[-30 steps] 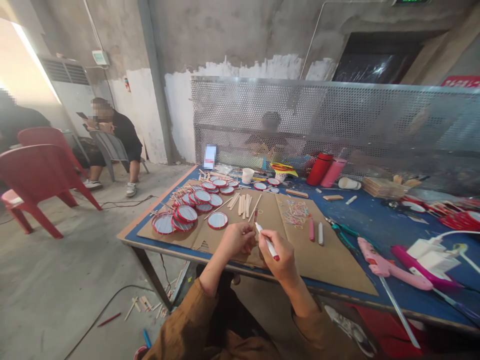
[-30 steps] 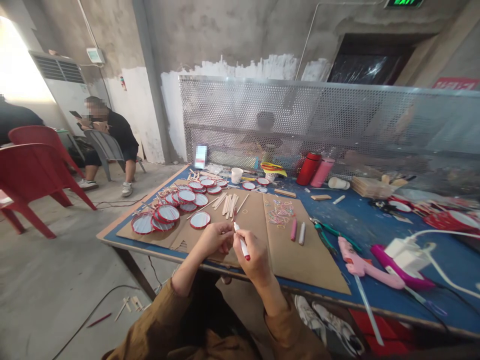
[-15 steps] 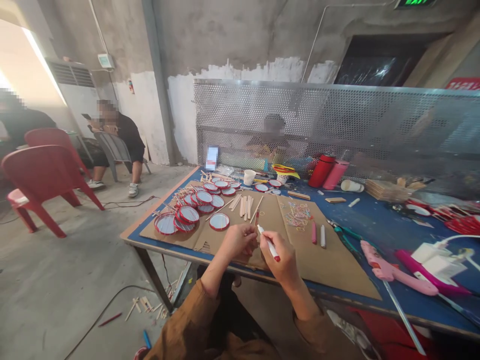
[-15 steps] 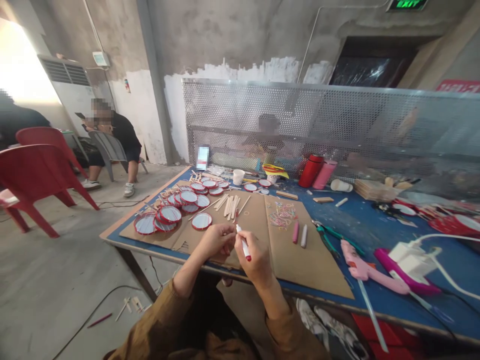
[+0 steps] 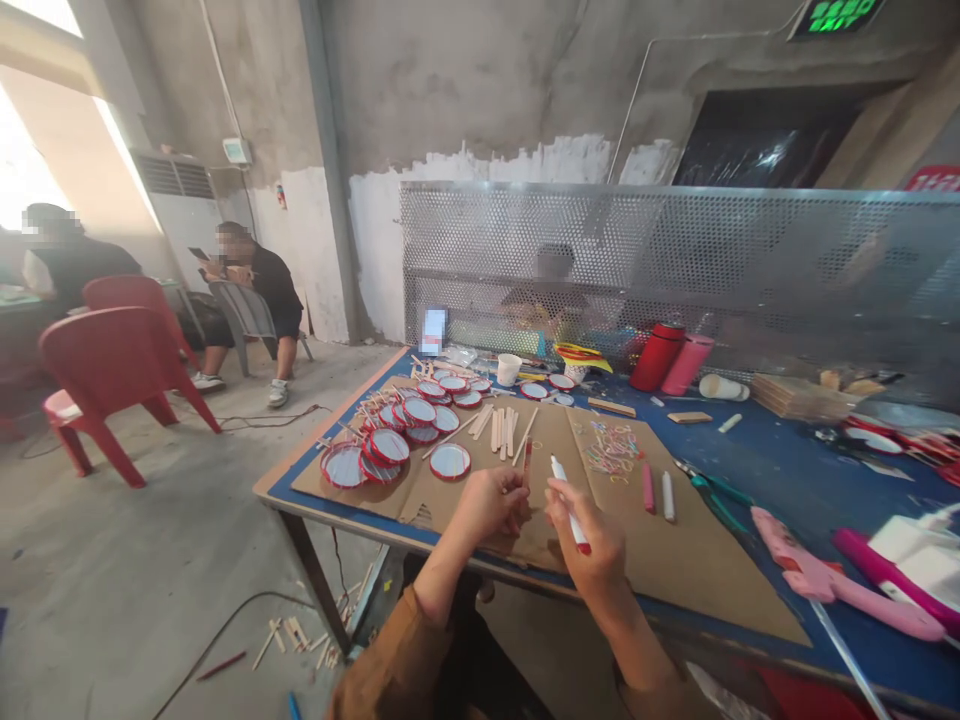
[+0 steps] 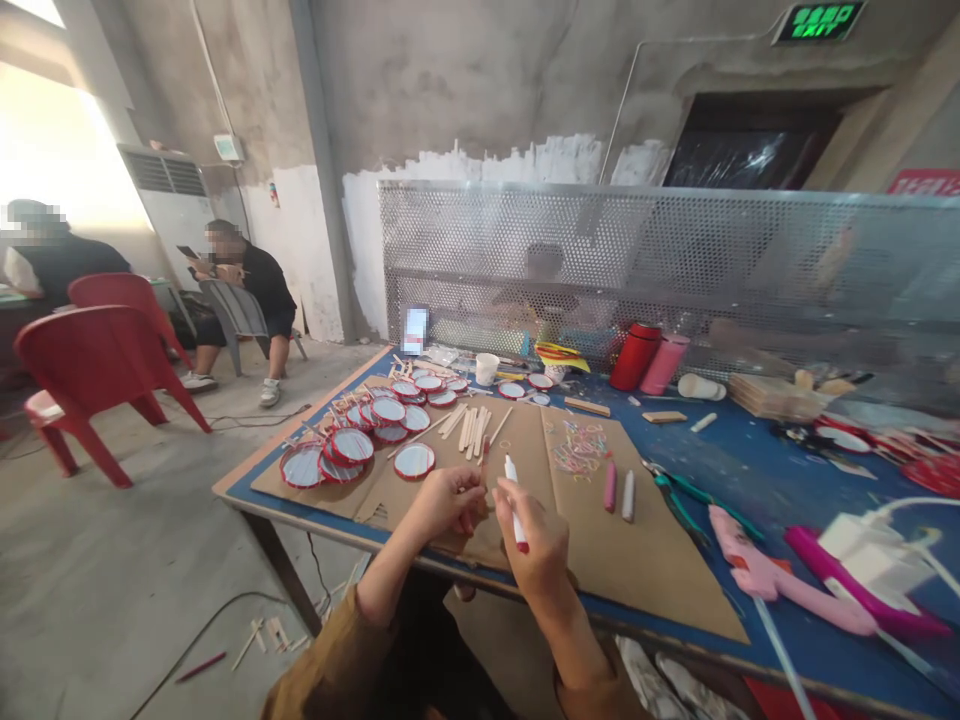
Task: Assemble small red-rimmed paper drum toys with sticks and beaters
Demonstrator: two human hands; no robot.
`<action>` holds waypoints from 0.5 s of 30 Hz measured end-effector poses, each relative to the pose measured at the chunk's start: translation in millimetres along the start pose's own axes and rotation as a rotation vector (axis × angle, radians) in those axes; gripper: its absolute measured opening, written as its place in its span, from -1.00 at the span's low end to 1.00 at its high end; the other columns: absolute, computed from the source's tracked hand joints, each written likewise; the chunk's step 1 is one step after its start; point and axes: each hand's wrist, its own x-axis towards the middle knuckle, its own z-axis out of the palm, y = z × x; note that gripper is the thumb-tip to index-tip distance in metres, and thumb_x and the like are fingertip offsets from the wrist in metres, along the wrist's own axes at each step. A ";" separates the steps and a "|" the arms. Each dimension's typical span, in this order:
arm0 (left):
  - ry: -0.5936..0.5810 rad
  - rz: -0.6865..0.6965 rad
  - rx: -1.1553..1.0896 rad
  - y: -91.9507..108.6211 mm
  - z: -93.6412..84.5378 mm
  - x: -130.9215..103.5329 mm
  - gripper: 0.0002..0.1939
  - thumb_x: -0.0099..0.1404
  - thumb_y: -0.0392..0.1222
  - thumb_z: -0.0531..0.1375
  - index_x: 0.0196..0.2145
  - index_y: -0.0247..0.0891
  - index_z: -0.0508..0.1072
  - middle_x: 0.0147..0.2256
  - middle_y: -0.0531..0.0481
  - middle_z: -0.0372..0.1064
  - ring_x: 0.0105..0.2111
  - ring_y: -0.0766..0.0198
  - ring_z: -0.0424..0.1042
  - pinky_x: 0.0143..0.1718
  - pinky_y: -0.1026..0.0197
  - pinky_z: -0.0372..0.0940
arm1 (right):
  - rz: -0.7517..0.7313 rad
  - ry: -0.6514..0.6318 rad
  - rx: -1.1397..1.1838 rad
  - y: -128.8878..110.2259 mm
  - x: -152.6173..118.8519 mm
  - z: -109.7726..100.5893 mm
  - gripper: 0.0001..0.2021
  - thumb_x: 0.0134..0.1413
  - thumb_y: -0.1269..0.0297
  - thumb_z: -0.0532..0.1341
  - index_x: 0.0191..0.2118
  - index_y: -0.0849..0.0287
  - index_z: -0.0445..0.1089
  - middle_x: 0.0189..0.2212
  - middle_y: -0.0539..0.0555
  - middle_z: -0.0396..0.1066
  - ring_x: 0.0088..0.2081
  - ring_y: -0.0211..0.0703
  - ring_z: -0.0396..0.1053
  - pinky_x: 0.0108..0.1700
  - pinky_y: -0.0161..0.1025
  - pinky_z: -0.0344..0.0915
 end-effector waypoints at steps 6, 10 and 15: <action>0.058 -0.025 0.159 -1.3 0.2 2.5 -0.83 0.16 -0.20 0.08 -0.40 -0.32 0.43 -0.53 0.01 0.42 -0.57 0.36 0.41 -0.55 0.40 0.24 | -0.052 0.035 0.040 9.8 -5.3 2.4 -0.82 0.24 0.25 0.08 -0.19 0.15 0.40 -0.43 0.06 0.54 -0.47 -0.21 0.51 -0.44 -0.40 0.38; 0.081 -0.016 0.235 1.1 -0.6 2.3 -0.81 0.16 -0.19 0.08 -0.39 -0.31 0.46 -0.48 -0.01 0.45 -0.47 0.32 0.43 -0.43 0.36 0.27 | 0.125 0.019 0.228 4.6 0.6 1.9 -0.81 0.23 0.19 0.08 -0.21 0.12 0.39 -0.59 -0.05 0.46 -0.62 -0.30 0.42 -0.53 -0.44 0.36; 0.111 -0.008 0.275 6.3 -0.7 -0.9 -0.81 0.14 -0.21 0.08 -0.43 -0.31 0.47 -0.50 0.01 0.44 -0.44 0.31 0.43 -0.39 0.36 0.25 | 0.412 -0.038 0.555 -32.3 42.0 -35.3 -0.82 0.22 0.17 0.07 -0.28 0.07 0.37 -0.73 -0.10 0.33 -0.71 -0.29 0.34 -0.62 -0.41 0.33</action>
